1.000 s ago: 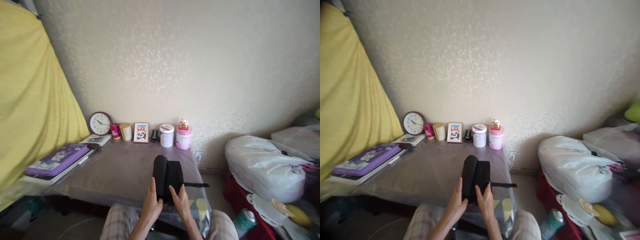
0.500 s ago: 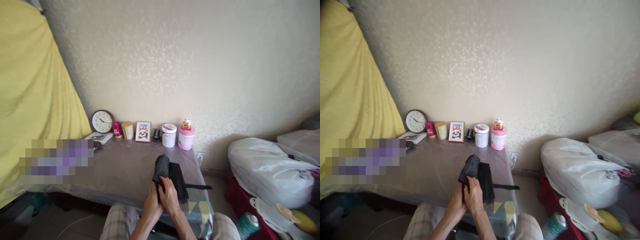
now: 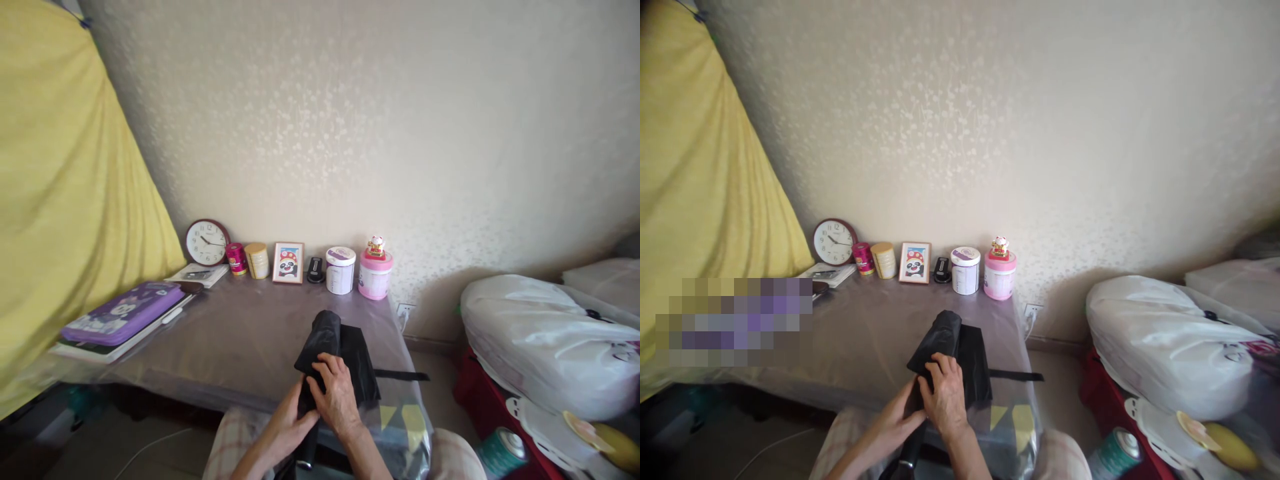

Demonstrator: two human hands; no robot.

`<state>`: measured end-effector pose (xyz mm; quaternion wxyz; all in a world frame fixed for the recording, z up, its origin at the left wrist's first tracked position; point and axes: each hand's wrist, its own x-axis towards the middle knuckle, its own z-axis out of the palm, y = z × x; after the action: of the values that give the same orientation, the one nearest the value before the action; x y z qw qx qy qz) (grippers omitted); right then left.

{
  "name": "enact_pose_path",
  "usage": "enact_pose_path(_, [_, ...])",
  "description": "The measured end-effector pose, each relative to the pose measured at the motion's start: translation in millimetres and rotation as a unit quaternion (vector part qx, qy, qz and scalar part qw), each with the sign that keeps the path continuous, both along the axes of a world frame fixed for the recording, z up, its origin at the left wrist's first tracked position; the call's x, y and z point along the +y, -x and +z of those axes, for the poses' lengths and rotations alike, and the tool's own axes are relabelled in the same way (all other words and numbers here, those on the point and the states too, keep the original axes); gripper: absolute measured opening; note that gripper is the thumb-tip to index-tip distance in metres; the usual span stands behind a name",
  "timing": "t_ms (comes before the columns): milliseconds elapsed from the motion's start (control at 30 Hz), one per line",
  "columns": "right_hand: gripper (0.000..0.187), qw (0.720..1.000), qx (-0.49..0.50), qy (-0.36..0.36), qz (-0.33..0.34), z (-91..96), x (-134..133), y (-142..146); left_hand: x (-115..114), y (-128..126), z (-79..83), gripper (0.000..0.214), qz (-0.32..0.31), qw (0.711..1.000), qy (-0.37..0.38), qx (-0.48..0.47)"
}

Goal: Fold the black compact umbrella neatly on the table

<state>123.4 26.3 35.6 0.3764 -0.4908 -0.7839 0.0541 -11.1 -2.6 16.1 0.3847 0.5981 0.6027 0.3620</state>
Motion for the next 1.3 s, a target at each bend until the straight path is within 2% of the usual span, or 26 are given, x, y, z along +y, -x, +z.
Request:
enact_pose_path(67, [0.023,0.999,0.01,-0.02,0.036,-3.1,-2.5,0.5,0.7,12.5,6.3,0.041,0.024,0.998,-0.06,0.024])
enact_pose_path(133, [0.027,0.997,0.014,-0.034,0.067,-7.5,-6.1,3.3,3.2,18.5,17.2,0.029,0.084,0.986,-0.131,0.06])
enact_pose_path(200, [0.032,0.995,0.01,-0.047,0.085,-12.8,-9.6,7.8,7.6,14.9,29.0,0.025,0.084,0.977,-0.181,0.075])
enact_pose_path(333, [0.043,0.991,-0.01,-0.094,0.098,-26.4,-12.0,15.5,24.8,-11.0,39.0,0.031,-0.06,0.962,-0.246,0.104])
enact_pose_path(467, [0.046,0.99,-0.012,-0.114,0.079,-36.8,-10.4,14.2,50.9,-27.5,32.4,0.033,-0.189,0.947,-0.202,0.163])
enact_pose_path(533, [0.046,0.991,0.015,-0.102,0.088,-37.5,-10.4,11.7,63.4,-27.3,29.9,0.034,-0.228,0.94,-0.174,0.182])
enact_pose_path(633, [0.049,0.989,0.053,-0.073,0.117,-35.0,-11.5,8.5,79.0,-22.7,28.5,0.032,-0.248,0.938,-0.16,0.185])
enact_pose_path(800, [0.046,0.99,0.072,-0.014,0.124,-36.2,-12.9,5.4,98.9,-17.7,22.0,0.035,-0.228,0.944,-0.161,0.174])
enact_pose_path(933, [0.037,0.99,0.087,-0.02,0.113,-42.9,-13.3,4.2,114.6,-16.7,9.7,0.037,-0.2,0.951,-0.174,0.159])
enact_pose_path(1167, [0.039,0.99,0.082,-0.036,0.111,-43.3,-13.1,4.3,141.2,-11.6,-20.9,0.045,-0.105,0.967,-0.188,0.134])
enact_pose_path(1300, [0.043,0.991,0.064,-0.021,0.119,-40.6,-13.7,3.8,148.4,0.1,-26.3,0.046,-0.049,0.973,-0.183,0.13])
